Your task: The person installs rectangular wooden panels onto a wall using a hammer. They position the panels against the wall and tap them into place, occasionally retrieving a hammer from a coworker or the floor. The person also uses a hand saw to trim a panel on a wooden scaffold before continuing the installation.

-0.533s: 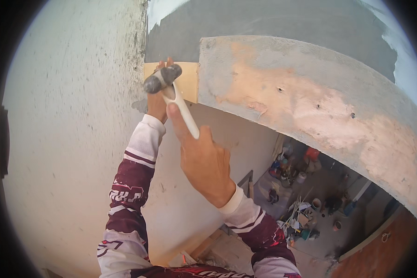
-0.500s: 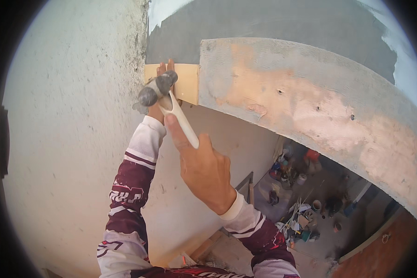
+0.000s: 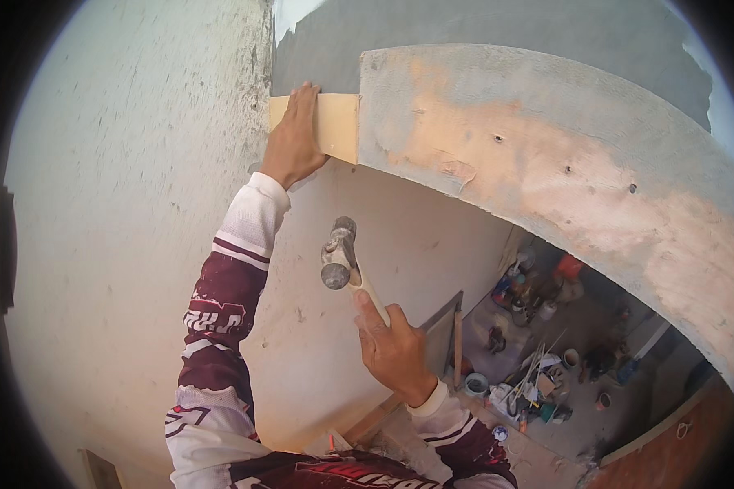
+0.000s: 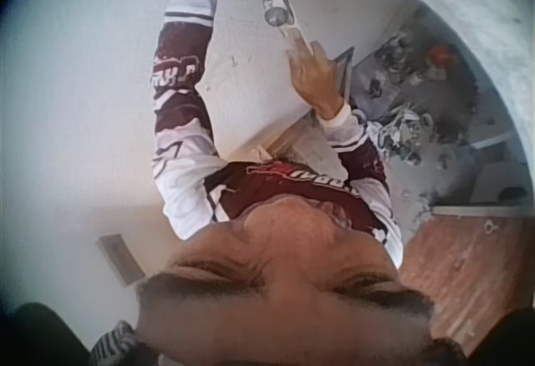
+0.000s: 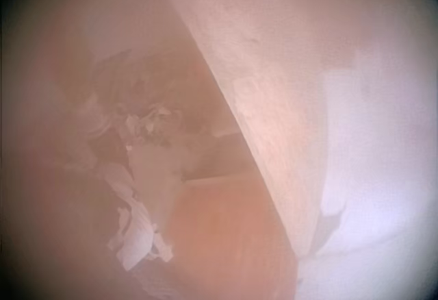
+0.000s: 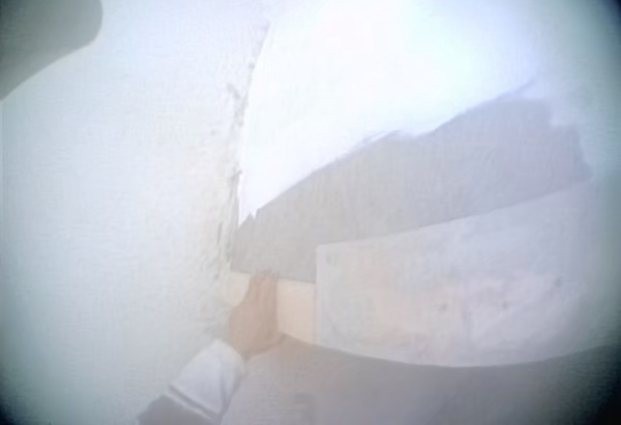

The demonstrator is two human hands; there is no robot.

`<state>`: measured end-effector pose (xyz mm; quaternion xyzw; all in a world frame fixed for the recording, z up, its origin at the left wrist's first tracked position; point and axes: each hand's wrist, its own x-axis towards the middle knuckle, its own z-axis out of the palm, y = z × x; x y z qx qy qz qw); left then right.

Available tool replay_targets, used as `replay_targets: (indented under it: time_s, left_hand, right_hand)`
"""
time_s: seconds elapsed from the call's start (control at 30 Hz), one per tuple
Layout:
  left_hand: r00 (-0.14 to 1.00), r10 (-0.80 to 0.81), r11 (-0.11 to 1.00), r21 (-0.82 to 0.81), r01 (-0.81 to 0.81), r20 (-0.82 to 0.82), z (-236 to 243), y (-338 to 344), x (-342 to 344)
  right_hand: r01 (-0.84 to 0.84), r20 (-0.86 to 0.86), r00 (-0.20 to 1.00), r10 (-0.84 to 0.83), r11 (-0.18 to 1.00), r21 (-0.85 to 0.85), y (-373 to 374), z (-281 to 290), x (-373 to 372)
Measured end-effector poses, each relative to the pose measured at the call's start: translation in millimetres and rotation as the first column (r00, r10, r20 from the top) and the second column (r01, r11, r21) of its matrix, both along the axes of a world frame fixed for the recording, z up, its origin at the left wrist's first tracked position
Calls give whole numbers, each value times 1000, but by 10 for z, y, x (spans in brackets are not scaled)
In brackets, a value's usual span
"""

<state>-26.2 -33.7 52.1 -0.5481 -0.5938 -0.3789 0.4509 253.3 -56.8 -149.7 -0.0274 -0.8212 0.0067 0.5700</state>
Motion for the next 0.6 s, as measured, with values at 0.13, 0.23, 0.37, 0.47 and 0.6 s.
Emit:
replay_targets:
  time_s: [0.13, 0.23, 0.37, 0.47, 0.6]
  left_hand:
    - [999, 38, 999, -9, -38, -2, -38, 30, -42]
    - [999, 35, 999, 10, -34, -21, -80, 34, -79]
    - [996, 83, 995, 49, -82, -22, -141, 145, -69]
    - [996, 93, 992, 83, -93, 2, -172, 215, -27]
    - [991, 126, 987, 90, -130, 42, -216, 200, 32]
  right_hand:
    - [-7, -40, 999, 3, 996, -89, 63, 1, -15]
    - [-55, -163, 985, 54, 998, -3, 117, 203, -126]
    - [-247, -252, 950, 182, 934, -257, 54, 382, -211]
    - [-338, -322, 916, 241, 895, -290, 62, 722, -330]
    - [-304, -297, 934, 197, 877, -373, -74, 1047, -364]
